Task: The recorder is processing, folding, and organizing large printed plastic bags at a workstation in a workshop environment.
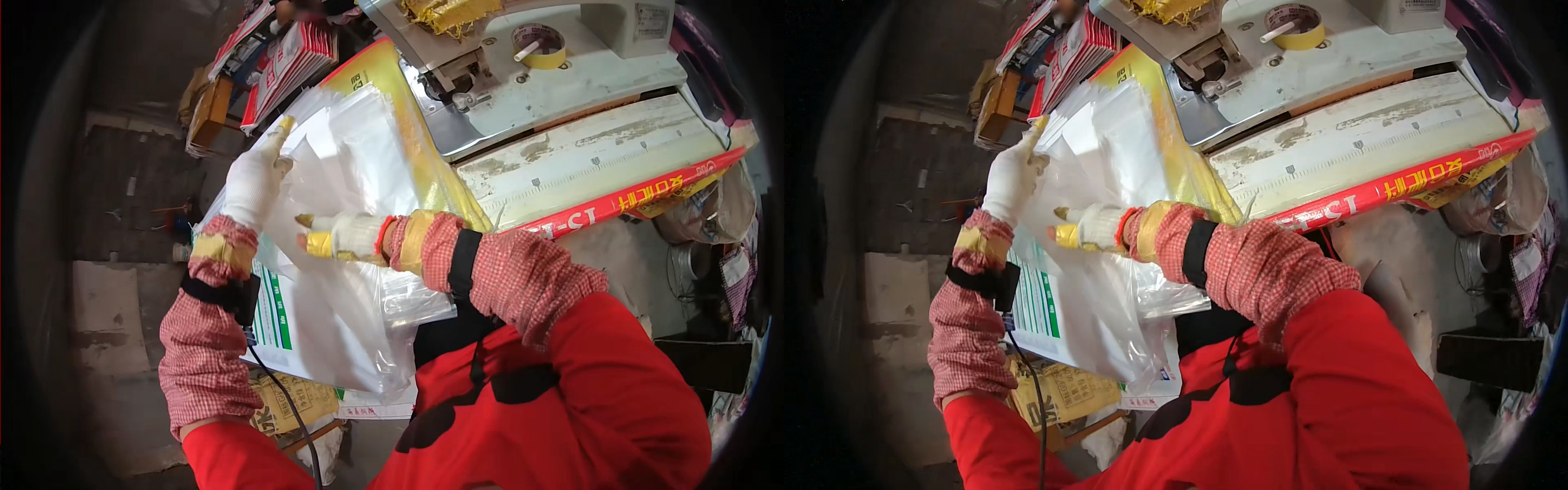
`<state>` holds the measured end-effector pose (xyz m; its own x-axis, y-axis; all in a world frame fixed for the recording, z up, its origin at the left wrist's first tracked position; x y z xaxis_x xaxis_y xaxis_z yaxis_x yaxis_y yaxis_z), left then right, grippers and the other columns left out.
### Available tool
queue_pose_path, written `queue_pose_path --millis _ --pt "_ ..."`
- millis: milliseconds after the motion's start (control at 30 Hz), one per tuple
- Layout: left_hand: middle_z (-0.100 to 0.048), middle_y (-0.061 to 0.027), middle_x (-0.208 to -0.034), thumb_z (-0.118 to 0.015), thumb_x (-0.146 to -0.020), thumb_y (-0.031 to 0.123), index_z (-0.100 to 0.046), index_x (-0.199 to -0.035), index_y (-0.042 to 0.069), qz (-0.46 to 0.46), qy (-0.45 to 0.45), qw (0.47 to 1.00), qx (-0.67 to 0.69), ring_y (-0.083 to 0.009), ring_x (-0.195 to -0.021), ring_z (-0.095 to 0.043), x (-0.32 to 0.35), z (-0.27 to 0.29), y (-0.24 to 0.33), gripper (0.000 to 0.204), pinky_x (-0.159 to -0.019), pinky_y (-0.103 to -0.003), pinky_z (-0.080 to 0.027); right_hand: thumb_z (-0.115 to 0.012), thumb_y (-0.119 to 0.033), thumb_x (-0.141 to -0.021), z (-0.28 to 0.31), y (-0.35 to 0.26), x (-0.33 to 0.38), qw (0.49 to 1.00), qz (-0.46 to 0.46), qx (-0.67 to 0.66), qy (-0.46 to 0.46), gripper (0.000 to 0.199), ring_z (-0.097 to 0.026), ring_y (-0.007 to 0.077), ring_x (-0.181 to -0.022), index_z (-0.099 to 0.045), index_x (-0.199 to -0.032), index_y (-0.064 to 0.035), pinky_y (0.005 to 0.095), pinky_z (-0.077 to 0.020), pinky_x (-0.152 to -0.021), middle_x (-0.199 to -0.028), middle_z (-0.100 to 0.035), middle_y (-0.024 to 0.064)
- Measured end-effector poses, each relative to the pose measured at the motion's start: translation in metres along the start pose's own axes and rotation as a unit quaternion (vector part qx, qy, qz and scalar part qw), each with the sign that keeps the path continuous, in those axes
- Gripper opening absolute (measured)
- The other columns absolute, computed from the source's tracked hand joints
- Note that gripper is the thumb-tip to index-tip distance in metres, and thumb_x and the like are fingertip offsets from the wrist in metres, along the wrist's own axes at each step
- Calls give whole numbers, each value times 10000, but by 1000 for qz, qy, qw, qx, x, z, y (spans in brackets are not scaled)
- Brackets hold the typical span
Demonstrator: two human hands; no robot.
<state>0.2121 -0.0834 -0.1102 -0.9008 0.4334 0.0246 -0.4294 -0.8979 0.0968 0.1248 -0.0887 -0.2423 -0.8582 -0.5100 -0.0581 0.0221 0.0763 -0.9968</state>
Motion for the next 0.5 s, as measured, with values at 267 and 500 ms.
queue_pose_path --millis 267,500 --pt "-566 -44 -787 -575 -769 201 -609 -757 112 -165 172 734 -636 -240 -765 -592 -38 48 54 96 -650 -359 -478 -366 -612 -831 -26 -60 55 990 -128 -10 -54 639 -564 251 -875 -484 -1213 -114 366 -433 -792 -1016 -602 148" --pt "-611 -137 -957 -510 -793 103 -600 -997 74 -86 163 802 -568 -287 -903 -617 -71 107 141 226 -725 -381 -506 -438 -329 -880 -161 43 31 930 275 218 -109 378 -513 191 -1017 -545 -1164 -104 345 -387 -898 -1143 -543 76"
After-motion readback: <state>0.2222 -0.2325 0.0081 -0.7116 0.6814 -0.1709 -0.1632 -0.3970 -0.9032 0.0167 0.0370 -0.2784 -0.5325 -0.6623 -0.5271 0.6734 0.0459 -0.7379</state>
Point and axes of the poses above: each hand's wrist, its own x-axis away from the middle knuckle, its own z-axis out of the back of the hand, y = z × x, the point moved 8 cm from there along -x, towards the middle knuckle
